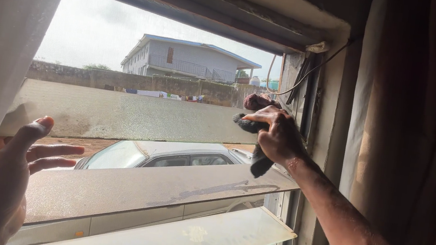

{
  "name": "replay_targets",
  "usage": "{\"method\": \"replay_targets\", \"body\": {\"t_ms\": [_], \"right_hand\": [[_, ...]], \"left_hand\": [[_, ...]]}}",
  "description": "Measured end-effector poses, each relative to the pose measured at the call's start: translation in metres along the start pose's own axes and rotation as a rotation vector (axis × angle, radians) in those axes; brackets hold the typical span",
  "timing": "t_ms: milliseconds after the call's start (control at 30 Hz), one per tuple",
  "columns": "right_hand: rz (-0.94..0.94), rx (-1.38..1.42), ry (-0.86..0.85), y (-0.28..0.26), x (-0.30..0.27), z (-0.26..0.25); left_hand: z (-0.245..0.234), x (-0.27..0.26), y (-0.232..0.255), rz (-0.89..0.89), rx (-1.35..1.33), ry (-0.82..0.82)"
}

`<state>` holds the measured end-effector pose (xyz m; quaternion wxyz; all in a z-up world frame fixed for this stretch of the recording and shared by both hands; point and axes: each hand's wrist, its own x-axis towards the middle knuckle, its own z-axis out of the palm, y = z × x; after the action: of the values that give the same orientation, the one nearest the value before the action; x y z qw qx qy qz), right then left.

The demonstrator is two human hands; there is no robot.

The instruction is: Washing a cleaning cloth in a bucket of soapy water and wiping down glass window slats.

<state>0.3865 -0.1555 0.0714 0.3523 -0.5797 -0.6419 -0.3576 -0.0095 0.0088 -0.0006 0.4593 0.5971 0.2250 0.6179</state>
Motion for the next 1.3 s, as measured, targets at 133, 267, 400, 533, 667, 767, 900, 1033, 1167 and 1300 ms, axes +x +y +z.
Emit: {"method": "replay_targets", "body": {"t_ms": [133,267,400,533,667,767,900,1033,1167,1300], "right_hand": [[0.386,-0.21,-0.047,0.054,0.011,-0.009],[0.526,-0.411,-0.168,0.112,0.031,0.01],[0.593,-0.433,-0.117,0.112,0.062,0.027],[0.63,-0.443,-0.2,0.103,0.078,0.045],[0.526,-0.405,-0.332,0.074,0.078,0.04],[0.368,-0.27,-0.274,0.027,0.061,0.017],[0.272,-0.175,-0.239,0.03,0.041,0.007],[0.329,-0.228,-0.131,0.051,0.031,-0.005],[0.462,-0.32,-0.076,0.09,0.009,0.039],[0.566,-0.383,-0.038,0.224,-0.047,0.141]], "left_hand": [[0.007,-0.001,0.01,-0.16,0.022,0.017],[-0.007,0.034,-0.04,-0.035,0.013,0.018],[0.001,0.018,-0.019,0.077,-0.026,0.049],[0.002,0.015,-0.019,0.091,-0.046,0.04],[0.006,0.011,-0.012,0.096,-0.108,0.061],[0.0,0.015,-0.019,0.125,-0.058,0.012],[0.001,0.014,-0.017,0.122,-0.042,0.037],[0.002,0.011,-0.018,0.145,-0.031,0.066],[0.008,0.001,-0.003,0.122,-0.031,0.094],[0.006,0.001,-0.01,0.232,-0.082,0.061]]}}
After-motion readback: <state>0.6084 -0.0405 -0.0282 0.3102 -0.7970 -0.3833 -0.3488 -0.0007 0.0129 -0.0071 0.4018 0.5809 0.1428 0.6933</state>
